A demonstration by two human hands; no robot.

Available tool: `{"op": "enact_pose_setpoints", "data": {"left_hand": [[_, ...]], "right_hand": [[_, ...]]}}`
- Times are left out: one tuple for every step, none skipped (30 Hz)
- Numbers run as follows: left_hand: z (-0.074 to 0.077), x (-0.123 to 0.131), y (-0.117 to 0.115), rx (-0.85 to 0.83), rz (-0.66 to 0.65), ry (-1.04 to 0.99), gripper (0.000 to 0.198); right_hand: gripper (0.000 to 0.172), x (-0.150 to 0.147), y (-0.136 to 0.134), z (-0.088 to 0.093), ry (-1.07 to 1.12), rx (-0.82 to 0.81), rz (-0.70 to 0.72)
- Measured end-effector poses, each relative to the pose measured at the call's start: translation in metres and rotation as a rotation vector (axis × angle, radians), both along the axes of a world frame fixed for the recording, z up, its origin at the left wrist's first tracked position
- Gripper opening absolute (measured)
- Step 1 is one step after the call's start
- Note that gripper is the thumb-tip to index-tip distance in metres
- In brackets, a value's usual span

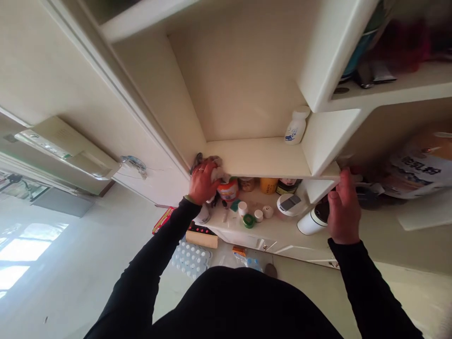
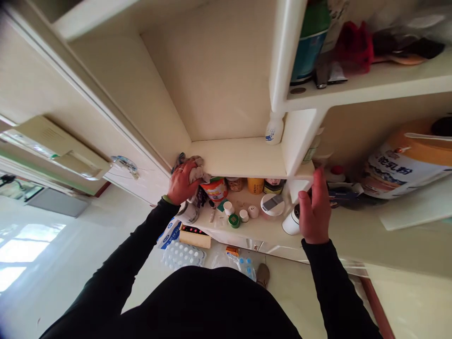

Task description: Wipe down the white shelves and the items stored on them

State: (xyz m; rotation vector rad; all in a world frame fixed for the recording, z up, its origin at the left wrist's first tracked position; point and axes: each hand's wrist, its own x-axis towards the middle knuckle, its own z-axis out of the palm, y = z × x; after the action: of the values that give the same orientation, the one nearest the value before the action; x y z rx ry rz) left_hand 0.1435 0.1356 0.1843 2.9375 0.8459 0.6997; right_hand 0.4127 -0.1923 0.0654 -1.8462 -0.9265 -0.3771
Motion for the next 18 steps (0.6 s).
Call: {"op": "enact_pose_setpoints", "data": {"left_hand": [[-0.001,0.009,-0.004,-0.002,-0.025,-0.006,0.052],[-0.001,0.021,-0.010,-0.008,-0.064,-0.003,0.053],[-0.001,0.036,-0.017,-0.016,-0.115,0.011,0.054],[0.000,0.052,-0.026,-0.025,-0.176,0.032,0.055],[0.002,0.069,-0.036,-0.031,-0.243,0.056,0.056],[0.005,0.087,-0.047,-0.037,-0.312,0.081,0.056],[0.008,0.106,-0.058,-0.042,-0.378,0.101,0.055],[0.011,0.124,-0.070,-0.047,-0.437,0.118,0.055],[0.014,0.140,-0.081,-0.050,-0.492,0.132,0.054],[0.017,0.156,-0.092,-0.050,-0.542,0.140,0.053],[0.020,0.168,-0.101,-0.048,-0.589,0.146,0.050],[0.021,0.179,-0.109,-0.045,-0.624,0.148,0.049],[0.022,0.186,-0.115,-0.041,-0.649,0.143,0.047],[0.021,0.191,-0.119,-0.038,-0.667,0.133,0.047],[0.020,0.194,-0.121,-0.037,-0.683,0.119,0.049],[0.017,0.194,-0.121,-0.039,-0.701,0.100,0.051],[0.014,0.192,-0.121,-0.043,-0.729,0.080,0.052],[0.010,0.188,-0.120,-0.051,-0.763,0.058,0.051]], "right_hand": [[0.078,-0.002,0.002,0.001,0.011,0.004,-0.017],[0.079,-0.003,0.004,0.002,0.025,0.022,-0.032],[0.081,-0.005,0.006,0.003,0.033,0.041,-0.044],[0.082,-0.006,0.007,0.004,0.030,0.054,-0.051],[0.083,-0.007,0.008,0.005,0.026,0.062,-0.051],[0.083,-0.007,0.008,0.006,0.025,0.068,-0.047],[0.082,-0.007,0.008,0.007,0.027,0.067,-0.043],[0.081,-0.007,0.008,0.009,0.032,0.061,-0.038],[0.081,-0.007,0.007,0.010,0.038,0.050,-0.032],[0.081,-0.007,0.006,0.011,0.043,0.039,-0.026],[0.081,-0.007,0.005,0.012,0.048,0.031,-0.021],[0.082,-0.007,0.004,0.013,0.053,0.027,-0.017],[0.083,-0.008,0.003,0.014,0.058,0.026,-0.013],[0.084,-0.008,0.003,0.015,0.063,0.028,-0.008],[0.085,-0.009,0.004,0.016,0.068,0.034,-0.002],[0.086,-0.009,0.004,0.016,0.073,0.040,0.001],[0.087,-0.009,0.005,0.016,0.078,0.045,0.001],[0.088,-0.008,0.006,0.015,0.083,0.049,-0.001]]}}
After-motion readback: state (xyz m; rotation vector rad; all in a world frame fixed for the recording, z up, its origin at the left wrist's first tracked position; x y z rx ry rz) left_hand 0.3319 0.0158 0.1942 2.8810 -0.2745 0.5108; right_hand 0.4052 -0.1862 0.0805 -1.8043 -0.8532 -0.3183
